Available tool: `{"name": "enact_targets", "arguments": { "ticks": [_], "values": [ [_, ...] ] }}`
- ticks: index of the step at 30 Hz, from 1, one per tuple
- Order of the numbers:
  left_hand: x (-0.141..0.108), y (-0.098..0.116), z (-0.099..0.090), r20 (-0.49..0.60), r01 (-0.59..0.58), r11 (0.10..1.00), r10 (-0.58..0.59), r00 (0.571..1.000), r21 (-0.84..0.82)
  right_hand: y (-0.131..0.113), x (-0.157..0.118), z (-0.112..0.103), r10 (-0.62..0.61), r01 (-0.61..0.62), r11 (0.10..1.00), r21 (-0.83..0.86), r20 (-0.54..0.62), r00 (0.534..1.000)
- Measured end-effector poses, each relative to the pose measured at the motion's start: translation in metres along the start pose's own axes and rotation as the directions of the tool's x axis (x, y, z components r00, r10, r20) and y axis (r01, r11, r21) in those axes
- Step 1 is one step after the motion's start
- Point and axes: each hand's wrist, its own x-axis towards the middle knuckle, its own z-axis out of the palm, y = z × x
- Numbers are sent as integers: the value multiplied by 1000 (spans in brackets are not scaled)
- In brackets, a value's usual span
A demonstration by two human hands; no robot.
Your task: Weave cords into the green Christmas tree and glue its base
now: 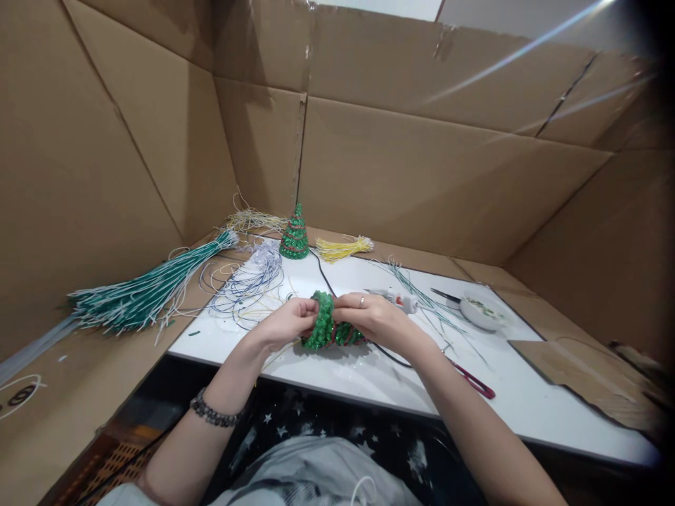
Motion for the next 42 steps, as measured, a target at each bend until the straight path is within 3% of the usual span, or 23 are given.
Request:
{"name": "enact_targets", "arguments": {
  "ticks": [9, 13, 16, 17, 18, 19, 21, 22, 23, 27, 31, 35, 38, 40, 42],
  "values": [
    [-4, 1, 0, 4, -4, 1000, 4, 1000, 21, -2, 10, -13, -139, 150, 987, -54, 159, 977],
    [-4, 2, 1, 3, 3, 1000, -3, 1000, 30, 2, 0, -7, -61, 59, 997, 45, 35, 998],
    [-2, 2, 1, -8, 9, 999, -9, 1000, 35, -10, -22, -5, 122, -106, 990, 95, -183, 975],
    [-2, 2, 1, -15, 11, 999, -10, 1000, 35, -17, -33, -4, 210, -193, 977, 85, -309, 927],
    [-1, 1, 0, -21, 12, 999, -11, 1000, 34, -24, -45, -2, 306, -303, 949, 81, -460, 833],
    [-1, 1, 0, -25, 14, 999, -13, 1000, 31, -31, -58, 1, 398, -435, 897, 83, -583, 709],
    [0, 0, 0, -30, 22, 1000, -21, 999, 22, -41, -84, 10, 528, -729, 672, 135, -777, 343],
    [0, -1, 0, -31, 26, 1000, -26, 999, 16, -43, -96, 16, 570, -822, 540, 178, -797, 202],
    [-1, -1, 0, -32, 29, 1000, -28, 999, 10, -43, -107, 21, 628, -868, 455, 200, -763, 153],
    [-2, 0, 0, -35, 28, 999, -29, 999, -14, -21, -124, 37, 813, -917, 383, 113, -512, 276],
    [-2, 2, 3, -21, 38, 998, -39, 999, -41, 10, -110, 42, 891, -913, 388, 125, -304, 337],
    [0, 1, 8, -44, 43, 994, -47, 998, -96, 25, -98, 44, 898, -879, 426, 215, -222, 381],
    [1, 0, 14, -107, 18, 986, -36, 994, -165, 24, -98, 42, 908, -865, 401, 300, -254, 333],
    [1, 1, 18, -169, -15, 977, -22, 985, -214, 19, -99, 35, 911, -866, 363, 344, -328, 251],
    [0, 3, 24, -257, -80, 963, 12, 966, -257, 14, -101, 26, 888, -839, 341, 424, -437, 139]
  ]
}}
